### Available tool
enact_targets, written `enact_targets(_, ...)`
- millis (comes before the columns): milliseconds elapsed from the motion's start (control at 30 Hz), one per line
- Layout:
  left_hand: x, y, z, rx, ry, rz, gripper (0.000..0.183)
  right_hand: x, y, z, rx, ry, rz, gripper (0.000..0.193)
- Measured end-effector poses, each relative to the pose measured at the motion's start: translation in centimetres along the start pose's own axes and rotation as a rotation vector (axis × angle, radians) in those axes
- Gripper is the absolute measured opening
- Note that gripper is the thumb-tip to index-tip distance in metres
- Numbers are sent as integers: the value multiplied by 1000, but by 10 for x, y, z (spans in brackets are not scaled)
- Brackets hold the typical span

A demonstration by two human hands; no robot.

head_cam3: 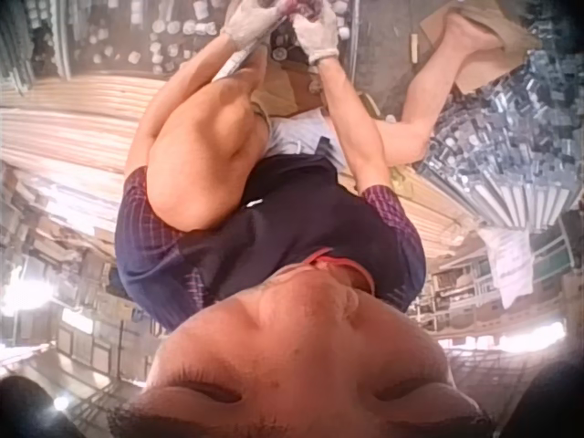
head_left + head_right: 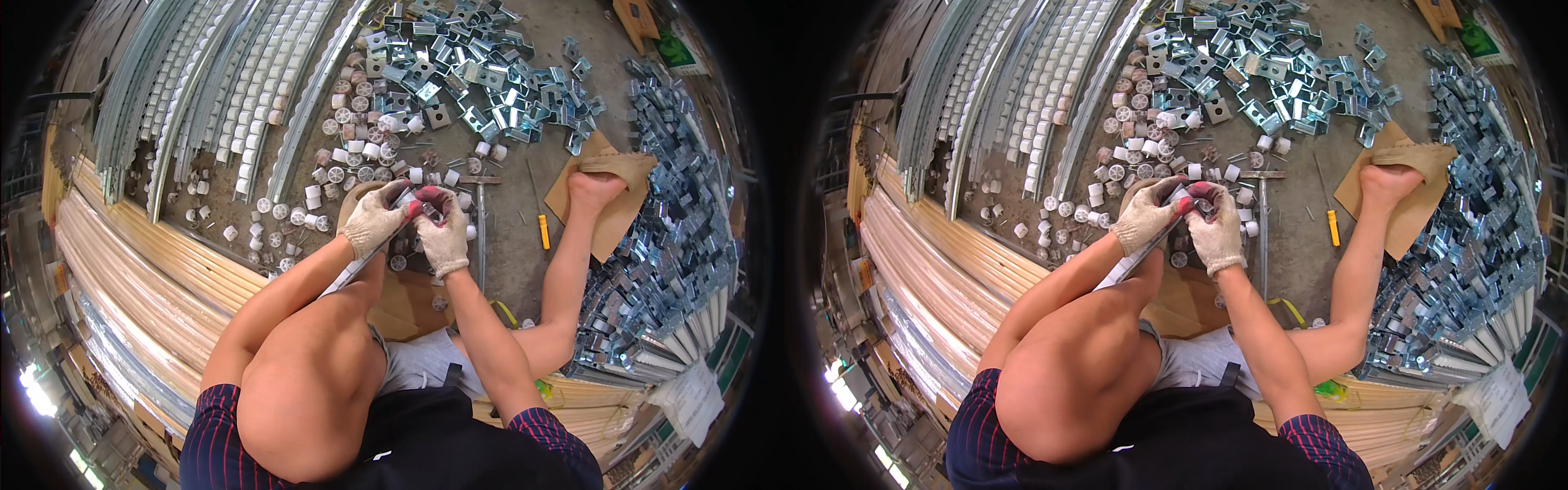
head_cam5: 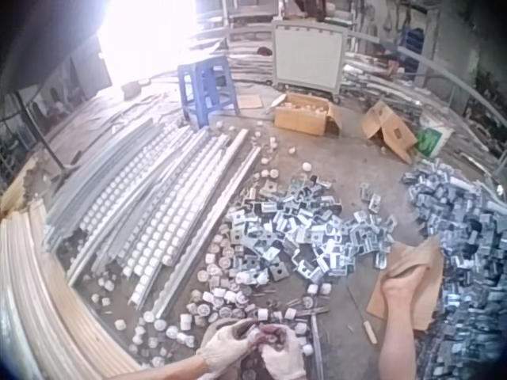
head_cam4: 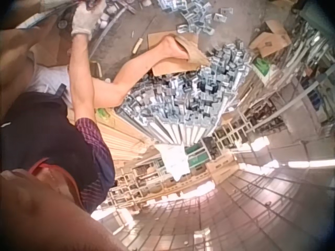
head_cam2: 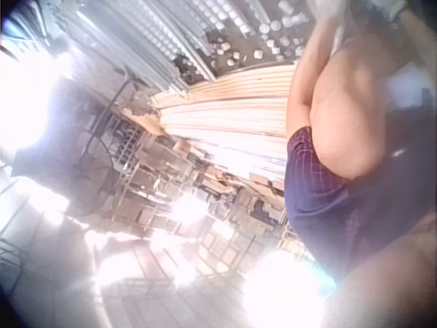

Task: The person is assembling metal components by hand, using a pair of pliers and a screwdriver to secure metal brackets onto a perforated metal rail while sitting on the floor.

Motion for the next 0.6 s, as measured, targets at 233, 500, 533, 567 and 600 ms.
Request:
enact_targets(233, 3, -2, 3, 81, 27, -7, 43, 1, 6, 4, -26, -139, 8, 51)
enact_targets(500, 0, 5, 14, 44, -28, 61, 42, 3, 2, -10, -57, 189, -86, 44)
enact_targets(533, -3, 4, 12, -7, -89, 93, 42, 3, 2, -12, -26, 212, -81, 44)
enact_targets(567, -4, 4, 13, -57, -151, 125, 43, 3, 2, -14, 5, 233, -77, 44)
enact_targets(600, -4, 4, 13, -22, -135, 120, 42, 3, 2, -14, -6, 238, -88, 43)
Point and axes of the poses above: each hand's wrist, its own y-axis away from the middle knuckle, its own x-axis out of the back of the hand, z = x × y, the point moved 1 cm from there along -y, towards the middle knuckle, and after that the axes turned 4 degrees about x, right-handed, at the moved point
